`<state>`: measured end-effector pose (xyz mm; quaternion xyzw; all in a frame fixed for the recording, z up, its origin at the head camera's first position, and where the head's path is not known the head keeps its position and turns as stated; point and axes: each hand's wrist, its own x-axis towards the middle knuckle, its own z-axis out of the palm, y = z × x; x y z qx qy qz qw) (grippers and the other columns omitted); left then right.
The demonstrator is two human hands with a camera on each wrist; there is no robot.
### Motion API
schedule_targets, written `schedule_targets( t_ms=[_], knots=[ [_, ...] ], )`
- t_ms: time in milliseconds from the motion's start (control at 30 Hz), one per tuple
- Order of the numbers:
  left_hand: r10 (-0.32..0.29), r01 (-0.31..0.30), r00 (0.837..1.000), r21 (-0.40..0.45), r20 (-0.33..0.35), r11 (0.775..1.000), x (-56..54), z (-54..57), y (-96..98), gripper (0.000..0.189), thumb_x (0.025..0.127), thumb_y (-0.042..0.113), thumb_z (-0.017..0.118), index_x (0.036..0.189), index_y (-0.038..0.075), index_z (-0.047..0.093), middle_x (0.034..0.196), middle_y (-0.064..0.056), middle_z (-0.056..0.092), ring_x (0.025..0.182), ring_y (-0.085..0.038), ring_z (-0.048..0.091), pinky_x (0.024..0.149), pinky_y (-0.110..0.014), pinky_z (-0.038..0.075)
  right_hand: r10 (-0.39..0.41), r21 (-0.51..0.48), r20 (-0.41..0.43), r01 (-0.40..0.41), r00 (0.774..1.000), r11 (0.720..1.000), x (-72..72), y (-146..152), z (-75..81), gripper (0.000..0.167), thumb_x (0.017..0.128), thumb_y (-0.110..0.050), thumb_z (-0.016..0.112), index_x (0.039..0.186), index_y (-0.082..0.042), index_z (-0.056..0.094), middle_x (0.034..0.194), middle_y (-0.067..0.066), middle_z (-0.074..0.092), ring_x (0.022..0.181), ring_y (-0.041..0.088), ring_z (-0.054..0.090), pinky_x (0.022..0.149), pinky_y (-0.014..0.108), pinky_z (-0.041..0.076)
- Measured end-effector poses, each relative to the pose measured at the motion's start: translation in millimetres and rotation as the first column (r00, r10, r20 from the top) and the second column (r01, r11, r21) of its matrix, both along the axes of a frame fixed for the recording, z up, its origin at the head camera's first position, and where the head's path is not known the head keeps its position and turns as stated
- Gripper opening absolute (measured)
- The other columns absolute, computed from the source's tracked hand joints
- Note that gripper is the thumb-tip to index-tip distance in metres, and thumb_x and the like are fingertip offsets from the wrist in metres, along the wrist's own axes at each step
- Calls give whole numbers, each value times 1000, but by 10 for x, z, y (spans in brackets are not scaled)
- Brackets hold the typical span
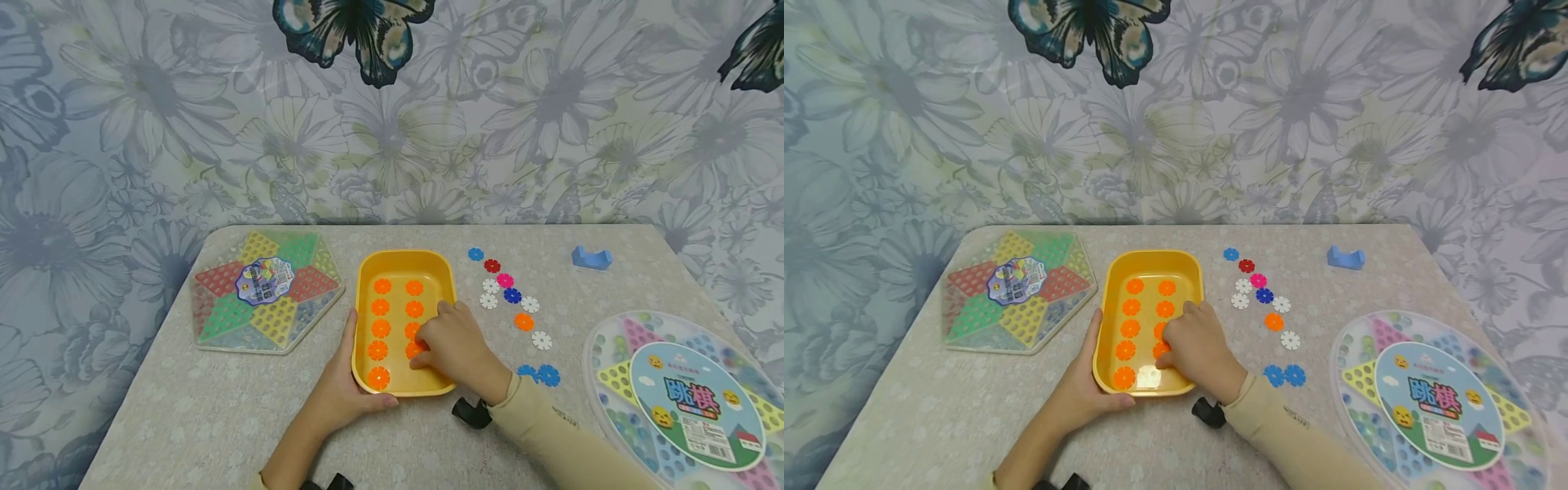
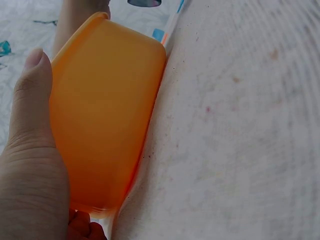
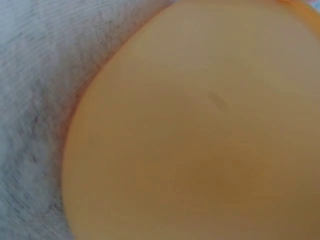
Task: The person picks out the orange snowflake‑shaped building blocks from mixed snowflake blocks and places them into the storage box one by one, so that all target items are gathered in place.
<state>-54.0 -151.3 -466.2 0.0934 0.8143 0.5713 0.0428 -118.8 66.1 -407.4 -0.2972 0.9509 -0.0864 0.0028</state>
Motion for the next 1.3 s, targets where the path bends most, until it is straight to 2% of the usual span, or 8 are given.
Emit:
schedule_targets(
  t_ms=[167,300,367,567,733,933,1067,1300],
  knots=[
    [-3,3,1000,-10,-4,1000,-5,9,1,141,63,37,95,160,31,-8,168,3,11,144,-17,38,113,-21,31,13,-54,5,-12,1000,998,-12,22,26,37,70,-53,84,61,-23,66,52,-9,48,69,17,37,67,32,25],
    [-10,10,1000,-4,-14,1000,-14,16,3,141,64,36,95,160,29,-9,168,0,13,143,-18,40,112,-22,33,-6,-171,-39,0,999,985,-30,114,111,29,79,-48,80,84,-20,79,72,-9,68,72,15,43,70,30,32],
    [-10,10,1000,-4,-19,1000,-18,18,6,141,64,36,95,160,29,-9,168,0,13,143,-19,40,113,-24,33,-54,-242,-62,38,997,970,-50,204,174,31,84,-45,77,98,-18,79,82,-9,70,76,15,47,73,31,37],
    [-1,2,1000,5,-13,1000,-17,15,14,143,62,34,96,160,31,-8,168,3,11,146,-19,35,114,-21,28,-214,-350,-89,170,973,921,-181,625,249,33,93,-40,69,114,-14,74,84,-4,66,68,15,50,72,33,40],
    [-11,12,1000,25,-24,1000,-14,0,11,143,62,30,96,160,30,-8,168,2,12,146,-20,36,113,-16,28,-294,-275,-58,268,954,924,-235,992,176,36,89,-34,74,115,-10,73,86,0,68,66,16,51,69,34,40],
    [-13,14,999,17,-32,1000,-15,-8,9,142,62,32,96,159,34,-8,168,1,11,147,-20,34,113,-18,27,-378,-104,46,381,925,919,-242,1274,73,40,84,-32,79,114,-6,73,92,7,72,81,26,64,74,47,45],
    [-15,15,999,13,-33,1000,-15,-5,5,142,62,33,96,157,40,-9,168,2,9,147,-19,34,113,-15,26,-415,-28,64,417,908,908,-247,1391,29,41,82,-33,81,110,-4,74,94,11,72,82,29,66,73,51,47],
    [-26,27,999,37,-30,999,-21,2,3,142,63,31,96,159,35,-9,168,2,10,145,-19,36,111,-13,28,-434,12,94,435,896,900,-282,1465,-28,37,81,-33,81,104,-4,76,98,15,71,81,31,65,72,51,47]
  ],
)
